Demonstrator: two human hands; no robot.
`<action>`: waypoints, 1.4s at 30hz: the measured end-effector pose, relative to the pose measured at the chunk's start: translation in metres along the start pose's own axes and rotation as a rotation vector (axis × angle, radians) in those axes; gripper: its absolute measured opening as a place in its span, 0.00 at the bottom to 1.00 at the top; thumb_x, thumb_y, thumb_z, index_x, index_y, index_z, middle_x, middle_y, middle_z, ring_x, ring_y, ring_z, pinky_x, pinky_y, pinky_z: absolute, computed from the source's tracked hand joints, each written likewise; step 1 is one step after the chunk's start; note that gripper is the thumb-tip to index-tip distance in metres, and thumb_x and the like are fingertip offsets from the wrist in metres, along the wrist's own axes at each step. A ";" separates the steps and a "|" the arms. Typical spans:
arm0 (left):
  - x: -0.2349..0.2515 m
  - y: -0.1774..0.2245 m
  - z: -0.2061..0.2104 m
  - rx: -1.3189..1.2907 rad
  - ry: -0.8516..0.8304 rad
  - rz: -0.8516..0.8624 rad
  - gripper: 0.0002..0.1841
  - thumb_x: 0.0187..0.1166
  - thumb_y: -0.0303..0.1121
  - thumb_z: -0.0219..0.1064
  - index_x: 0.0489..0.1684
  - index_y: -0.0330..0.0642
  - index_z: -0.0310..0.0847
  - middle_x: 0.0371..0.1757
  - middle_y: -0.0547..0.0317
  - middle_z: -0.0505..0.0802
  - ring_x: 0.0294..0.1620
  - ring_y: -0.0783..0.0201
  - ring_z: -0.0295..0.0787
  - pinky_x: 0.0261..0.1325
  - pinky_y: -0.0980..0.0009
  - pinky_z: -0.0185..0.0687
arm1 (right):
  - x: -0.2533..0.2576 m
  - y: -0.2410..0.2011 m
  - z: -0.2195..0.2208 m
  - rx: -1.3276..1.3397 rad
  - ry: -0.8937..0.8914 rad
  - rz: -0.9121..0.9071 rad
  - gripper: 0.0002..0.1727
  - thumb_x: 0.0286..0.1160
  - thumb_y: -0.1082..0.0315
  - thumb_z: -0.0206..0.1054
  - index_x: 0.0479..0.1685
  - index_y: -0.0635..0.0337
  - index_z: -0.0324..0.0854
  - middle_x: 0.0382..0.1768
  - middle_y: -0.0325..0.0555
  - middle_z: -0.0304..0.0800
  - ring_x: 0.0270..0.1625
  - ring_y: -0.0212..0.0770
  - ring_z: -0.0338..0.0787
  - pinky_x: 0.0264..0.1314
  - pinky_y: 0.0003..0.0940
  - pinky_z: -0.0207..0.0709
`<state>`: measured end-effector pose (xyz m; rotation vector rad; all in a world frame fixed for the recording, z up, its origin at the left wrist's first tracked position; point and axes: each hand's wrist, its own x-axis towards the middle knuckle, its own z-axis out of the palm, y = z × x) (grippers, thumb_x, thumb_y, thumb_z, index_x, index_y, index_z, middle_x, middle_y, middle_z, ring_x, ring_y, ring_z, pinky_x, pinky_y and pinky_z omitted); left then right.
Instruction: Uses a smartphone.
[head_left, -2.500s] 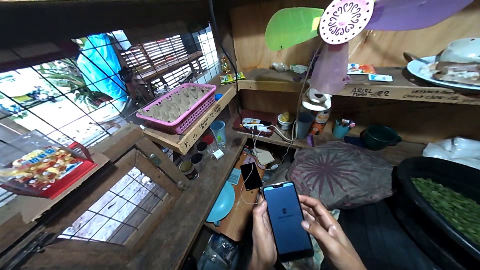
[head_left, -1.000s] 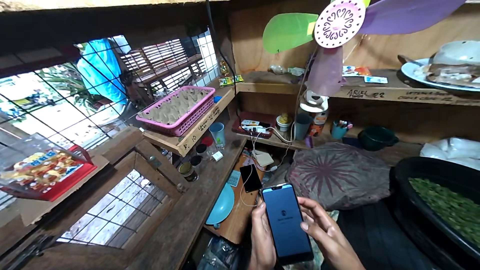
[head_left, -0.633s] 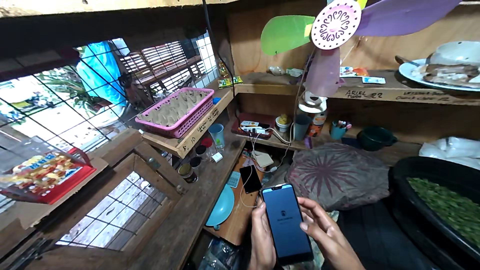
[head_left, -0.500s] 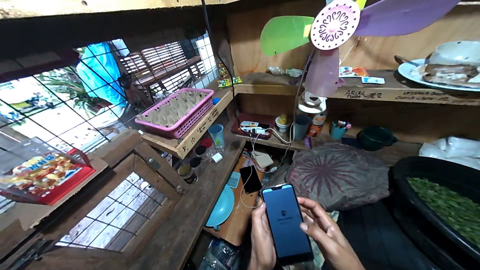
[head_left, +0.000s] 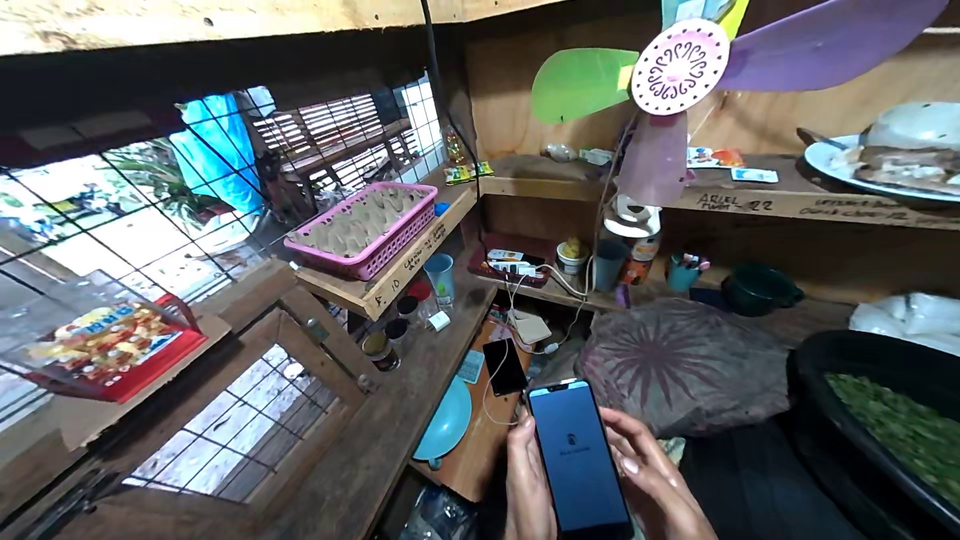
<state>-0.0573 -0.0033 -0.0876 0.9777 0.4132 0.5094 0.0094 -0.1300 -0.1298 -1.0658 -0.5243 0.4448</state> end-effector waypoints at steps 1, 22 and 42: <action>-0.001 0.001 -0.001 0.005 0.002 -0.009 0.28 0.88 0.39 0.28 0.72 0.28 0.65 0.58 0.53 0.90 0.61 0.71 0.88 0.68 0.71 0.83 | 0.000 0.001 0.000 0.014 -0.003 -0.004 0.27 0.82 0.54 0.62 0.76 0.57 0.69 0.66 0.40 0.88 0.65 0.37 0.90 0.67 0.37 0.86; -0.006 0.005 -0.009 0.059 -0.009 -0.014 0.32 0.89 0.40 0.29 0.79 0.20 0.59 0.73 0.35 0.78 0.73 0.61 0.76 0.79 0.63 0.70 | 0.008 0.009 0.005 0.078 -0.159 -0.039 0.19 0.86 0.61 0.56 0.74 0.42 0.71 0.66 0.26 0.89 0.69 0.31 0.86 0.75 0.36 0.79; -0.015 -0.002 0.014 -0.081 -0.009 -0.050 0.25 0.92 0.37 0.30 0.63 0.33 0.73 0.50 0.61 0.94 0.54 0.74 0.91 0.63 0.72 0.87 | 0.068 -0.193 0.066 -0.257 -0.269 -0.953 0.19 0.79 0.53 0.70 0.66 0.45 0.85 0.60 0.30 0.92 0.58 0.33 0.92 0.59 0.29 0.90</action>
